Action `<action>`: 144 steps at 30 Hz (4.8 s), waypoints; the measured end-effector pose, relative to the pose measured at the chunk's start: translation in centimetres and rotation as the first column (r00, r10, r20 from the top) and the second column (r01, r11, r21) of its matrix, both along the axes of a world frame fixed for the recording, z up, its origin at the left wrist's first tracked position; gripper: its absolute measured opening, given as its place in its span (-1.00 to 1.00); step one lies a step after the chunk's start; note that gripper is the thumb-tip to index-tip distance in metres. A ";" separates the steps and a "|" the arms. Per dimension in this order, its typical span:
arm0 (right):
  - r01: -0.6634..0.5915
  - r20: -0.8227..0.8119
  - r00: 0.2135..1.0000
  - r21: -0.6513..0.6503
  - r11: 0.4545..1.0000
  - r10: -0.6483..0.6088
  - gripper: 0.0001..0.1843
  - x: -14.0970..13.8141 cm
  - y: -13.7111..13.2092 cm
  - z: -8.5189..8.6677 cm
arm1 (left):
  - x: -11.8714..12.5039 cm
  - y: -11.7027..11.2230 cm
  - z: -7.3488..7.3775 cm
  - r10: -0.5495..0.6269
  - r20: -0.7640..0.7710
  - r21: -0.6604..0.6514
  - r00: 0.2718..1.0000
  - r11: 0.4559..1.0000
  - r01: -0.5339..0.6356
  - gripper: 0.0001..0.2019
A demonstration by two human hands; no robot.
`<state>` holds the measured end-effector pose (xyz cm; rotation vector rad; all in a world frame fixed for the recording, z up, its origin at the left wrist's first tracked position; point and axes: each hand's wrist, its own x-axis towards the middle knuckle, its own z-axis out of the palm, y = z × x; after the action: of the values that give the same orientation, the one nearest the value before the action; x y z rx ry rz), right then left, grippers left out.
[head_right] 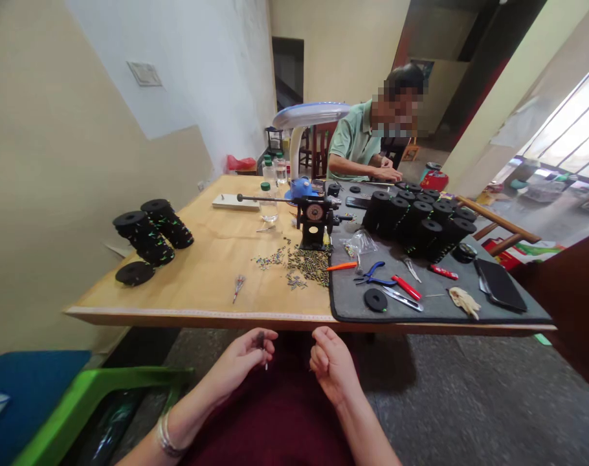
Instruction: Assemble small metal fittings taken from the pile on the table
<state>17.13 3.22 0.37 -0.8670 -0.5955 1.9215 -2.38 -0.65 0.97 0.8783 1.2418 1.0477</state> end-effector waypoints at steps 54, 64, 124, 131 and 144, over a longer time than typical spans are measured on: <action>-0.416 0.639 0.765 0.397 0.818 0.078 -0.81 -1.5 -1.3 0.6 | 1.5 0.2 2.9 -0.011 -0.596 0.320 0.803 0.914 0.250 -0.86; -0.462 0.744 0.667 0.468 0.753 -0.054 -0.83 -1.1 -1.3 -0.4 | 1.2 0.3 1.7 -0.118 -0.436 0.144 0.892 0.970 0.198 -0.91; -0.169 0.509 0.861 0.290 0.942 -0.002 -0.51 -2.8 -1.9 -2.0 | 3.2 -0.3 0.0 0.013 0.063 -0.010 0.998 1.000 -0.012 -0.76; -0.169 0.472 0.880 0.227 0.959 0.044 -0.44 -2.8 -1.8 -2.3 | 3.1 -0.3 0.5 -0.027 0.152 -0.064 0.988 0.997 0.037 -0.75; -0.284 0.536 0.829 0.158 0.946 0.159 -0.47 -2.4 -2.5 -1.7 | 2.7 0.1 -0.5 0.027 0.047 -0.019 0.999 0.999 -0.026 -0.75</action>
<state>14.75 0.72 -1.32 -1.2140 -1.2715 1.7649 0.32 -0.59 0.48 0.8204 1.2245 1.0705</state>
